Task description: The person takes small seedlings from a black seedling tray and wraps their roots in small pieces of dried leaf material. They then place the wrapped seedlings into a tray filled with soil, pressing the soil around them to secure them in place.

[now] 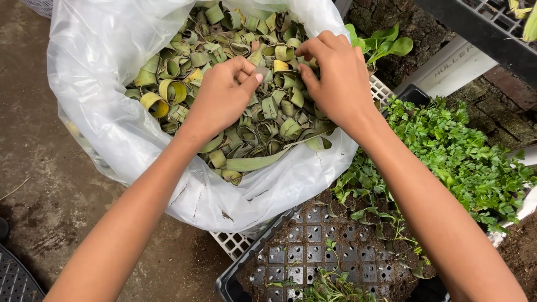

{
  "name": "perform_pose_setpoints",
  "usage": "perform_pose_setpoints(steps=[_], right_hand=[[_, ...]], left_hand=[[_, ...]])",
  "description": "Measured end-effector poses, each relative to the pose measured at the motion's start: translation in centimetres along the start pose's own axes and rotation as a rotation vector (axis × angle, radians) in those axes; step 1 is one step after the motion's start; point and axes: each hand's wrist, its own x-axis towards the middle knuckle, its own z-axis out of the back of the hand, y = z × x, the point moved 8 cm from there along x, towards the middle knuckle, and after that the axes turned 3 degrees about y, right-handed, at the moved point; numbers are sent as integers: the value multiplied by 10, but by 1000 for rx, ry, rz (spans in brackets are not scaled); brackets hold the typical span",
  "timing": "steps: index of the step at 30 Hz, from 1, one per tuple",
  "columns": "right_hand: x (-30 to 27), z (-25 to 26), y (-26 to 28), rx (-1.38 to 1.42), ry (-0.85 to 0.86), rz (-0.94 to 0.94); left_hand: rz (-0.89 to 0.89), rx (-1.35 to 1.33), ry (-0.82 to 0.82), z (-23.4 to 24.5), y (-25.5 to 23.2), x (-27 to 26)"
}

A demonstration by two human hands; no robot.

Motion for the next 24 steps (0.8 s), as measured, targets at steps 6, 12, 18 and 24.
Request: perform_pose_setpoints(steps=[6, 12, 18, 24], right_hand=[[30, -34, -4, -415, -189, 128], [40, -50, -2, -430, -166, 175], [17, -35, 8, -188, -61, 252], [-9, 10, 12, -126, -109, 210]], left_hand=[[-27, 109, -66, 2, 6, 4], [-94, 213, -194, 9, 7, 1], [-481, 455, -334, 2, -21, 12], [-430, 798, -184, -35, -12, 82]])
